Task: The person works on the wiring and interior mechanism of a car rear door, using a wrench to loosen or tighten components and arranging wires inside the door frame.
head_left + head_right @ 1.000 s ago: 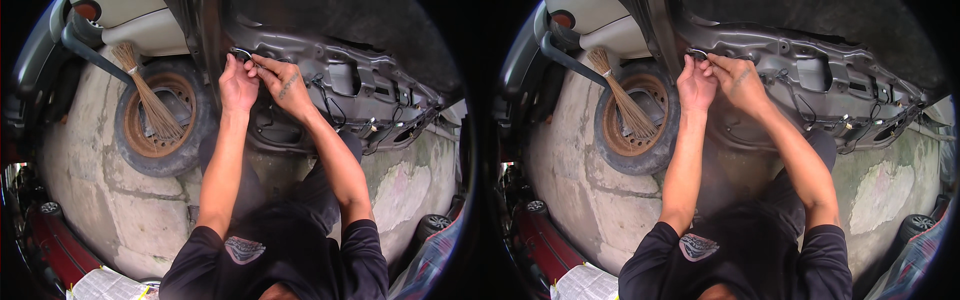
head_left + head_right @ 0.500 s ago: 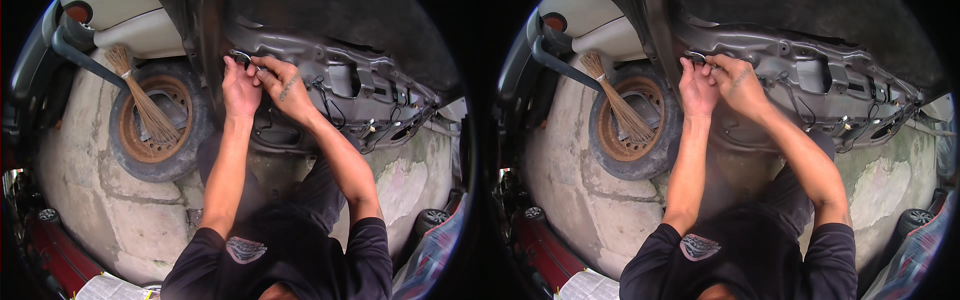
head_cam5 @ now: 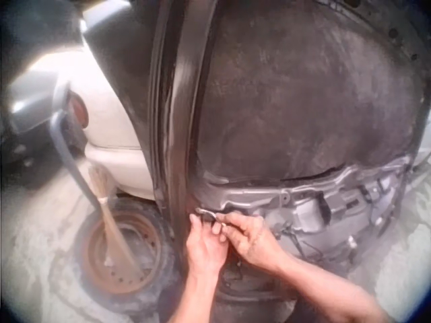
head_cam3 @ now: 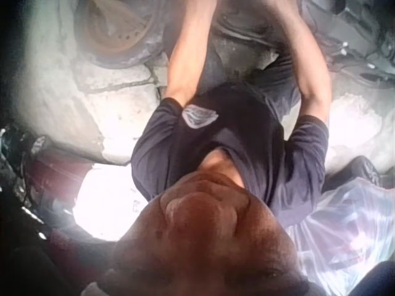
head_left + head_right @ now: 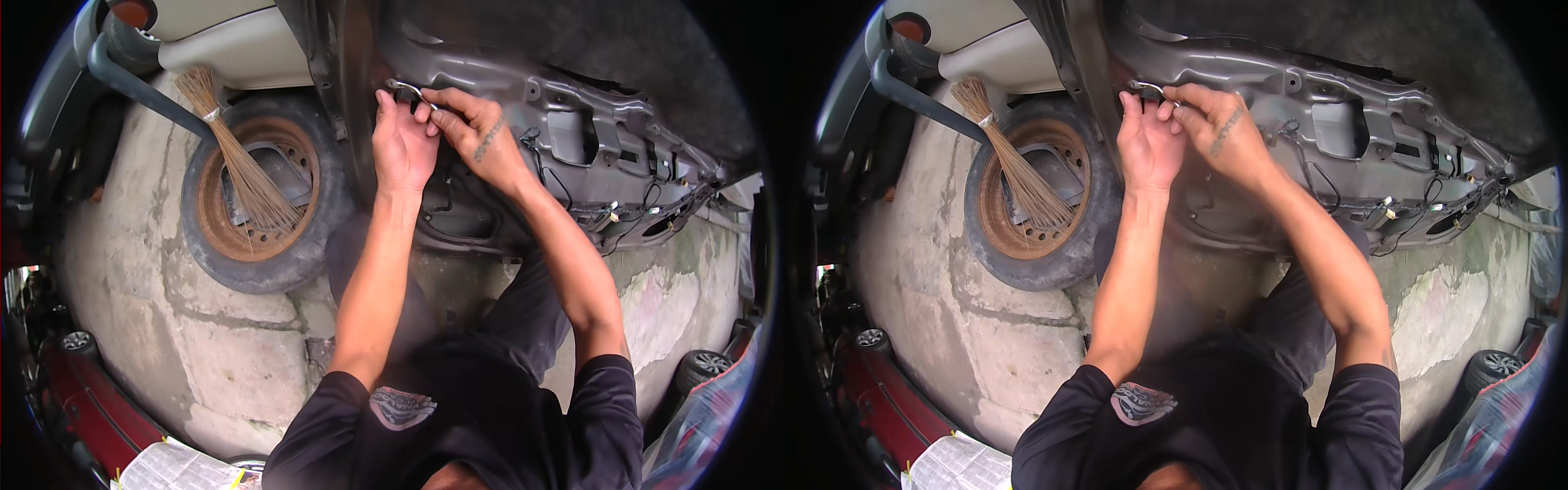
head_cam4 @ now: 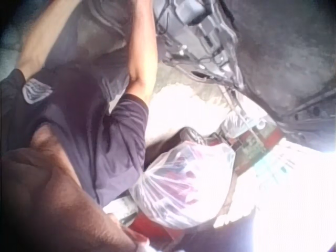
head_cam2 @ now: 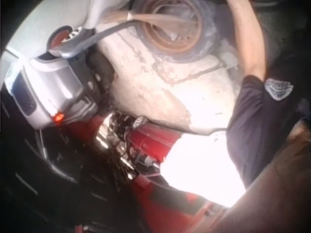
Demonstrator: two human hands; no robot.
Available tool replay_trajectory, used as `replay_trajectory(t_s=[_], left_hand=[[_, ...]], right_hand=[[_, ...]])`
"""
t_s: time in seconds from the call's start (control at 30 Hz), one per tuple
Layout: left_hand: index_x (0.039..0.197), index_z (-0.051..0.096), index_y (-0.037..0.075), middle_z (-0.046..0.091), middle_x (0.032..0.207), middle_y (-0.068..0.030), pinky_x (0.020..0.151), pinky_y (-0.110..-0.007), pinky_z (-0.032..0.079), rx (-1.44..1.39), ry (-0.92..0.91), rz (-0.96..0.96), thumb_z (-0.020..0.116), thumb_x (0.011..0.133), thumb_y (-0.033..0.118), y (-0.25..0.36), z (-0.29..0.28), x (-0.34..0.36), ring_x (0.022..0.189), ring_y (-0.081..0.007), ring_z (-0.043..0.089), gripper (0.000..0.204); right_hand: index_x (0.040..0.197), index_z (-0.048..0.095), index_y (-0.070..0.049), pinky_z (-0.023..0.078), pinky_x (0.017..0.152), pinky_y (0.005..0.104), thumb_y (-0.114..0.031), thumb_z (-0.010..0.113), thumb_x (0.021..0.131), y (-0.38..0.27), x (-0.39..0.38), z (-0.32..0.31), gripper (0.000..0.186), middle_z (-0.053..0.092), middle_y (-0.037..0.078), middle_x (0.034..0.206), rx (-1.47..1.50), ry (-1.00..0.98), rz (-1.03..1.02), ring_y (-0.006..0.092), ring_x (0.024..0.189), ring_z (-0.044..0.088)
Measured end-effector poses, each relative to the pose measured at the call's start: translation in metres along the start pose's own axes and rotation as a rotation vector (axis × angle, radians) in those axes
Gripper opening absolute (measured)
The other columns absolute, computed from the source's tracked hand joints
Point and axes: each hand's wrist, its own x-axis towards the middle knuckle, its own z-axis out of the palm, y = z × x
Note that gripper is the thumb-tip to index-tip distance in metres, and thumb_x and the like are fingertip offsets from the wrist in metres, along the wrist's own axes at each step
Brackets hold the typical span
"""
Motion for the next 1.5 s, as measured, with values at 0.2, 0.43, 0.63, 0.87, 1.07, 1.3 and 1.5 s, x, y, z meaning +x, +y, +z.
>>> replay_trajectory(t_s=[0.2,0.43,0.63,0.87,1.07,1.3,1.5], left_hand=[[0.11,0.063,0.012,0.06,0.093,0.0004,0.072,-0.03,0.045,-0.005,0.025,-0.009,0.055,0.108,0.042,0.001,-0.002,0.002,0.082,-0.0141,0.052,0.031],[0.114,0.064,0.01,0.062,0.096,-0.0014,0.075,-0.032,0.044,-0.021,-0.01,0.035,0.059,0.106,0.041,-0.004,-0.008,0.005,0.082,-0.0144,0.051,0.033],[0.109,0.065,0.009,0.061,0.091,-0.0008,0.072,-0.031,0.044,-0.015,0.038,0.023,0.06,0.105,0.037,0.003,-0.005,0.005,0.078,-0.014,0.05,0.029],[0.105,0.062,0.01,0.059,0.09,-0.0001,0.065,-0.029,0.043,-0.043,0.046,0.033,0.06,0.106,0.034,0.002,-0.007,0.008,0.075,-0.0126,0.052,0.024],[0.105,0.065,0.009,0.061,0.091,-0.0015,0.066,-0.028,0.044,-0.105,0.06,0.022,0.062,0.105,0.031,0.001,0.0,0.004,0.078,-0.0139,0.052,0.022],[0.106,0.064,0.009,0.062,0.095,-0.0004,0.068,-0.029,0.043,-0.117,0.051,0.024,0.061,0.105,0.031,0.0,-0.004,0.003,0.08,-0.014,0.052,0.022],[0.107,0.064,0.011,0.062,0.096,0.0006,0.067,-0.028,0.041,-0.085,0.073,0.03,0.061,0.106,0.032,0.001,0.0,0.003,0.081,-0.0135,0.052,0.021]], right_hand=[[0.118,0.07,0.004,0.059,0.078,0.0422,-0.003,0.061,0.093,-0.019,-0.001,0.002,0.027,0.074,0.024,0.097,-0.194,0.051,-0.045,0.0417,0.09,0.074],[0.12,0.072,0.001,0.059,0.075,0.0411,-0.006,0.066,0.093,0.005,0.007,-0.014,0.029,0.074,0.023,0.092,-0.258,-0.019,-0.195,0.0373,0.085,0.075],[0.124,0.07,0.0,0.056,0.071,0.0389,-0.007,0.065,0.095,-0.005,0.002,-0.007,0.03,0.072,0.024,0.089,-0.252,0.029,-0.159,0.0373,0.08,0.074],[0.125,0.069,0.001,0.055,0.076,0.0396,-0.005,0.063,0.096,-0.034,-0.002,-0.004,0.03,0.071,0.028,0.092,-0.387,0.028,-0.016,0.04,0.086,0.073],[0.126,0.069,0.001,0.056,0.079,0.0389,-0.005,0.063,0.096,-0.04,-0.002,-0.007,0.031,0.071,0.028,0.097,-0.404,0.017,0.015,0.0408,0.091,0.073],[0.128,0.069,0.002,0.056,0.077,0.0385,-0.005,0.066,0.095,-0.048,0.0,-0.01,0.033,0.07,0.029,0.097,-0.516,-0.005,-0.021,0.0417,0.089,0.073],[0.113,0.076,-0.003,0.058,0.075,0.0479,-0.005,0.065,0.09,-0.075,0.011,-0.009,0.026,0.073,0.023,0.086,-0.765,-0.039,-0.13,0.0419,0.082,0.072]])
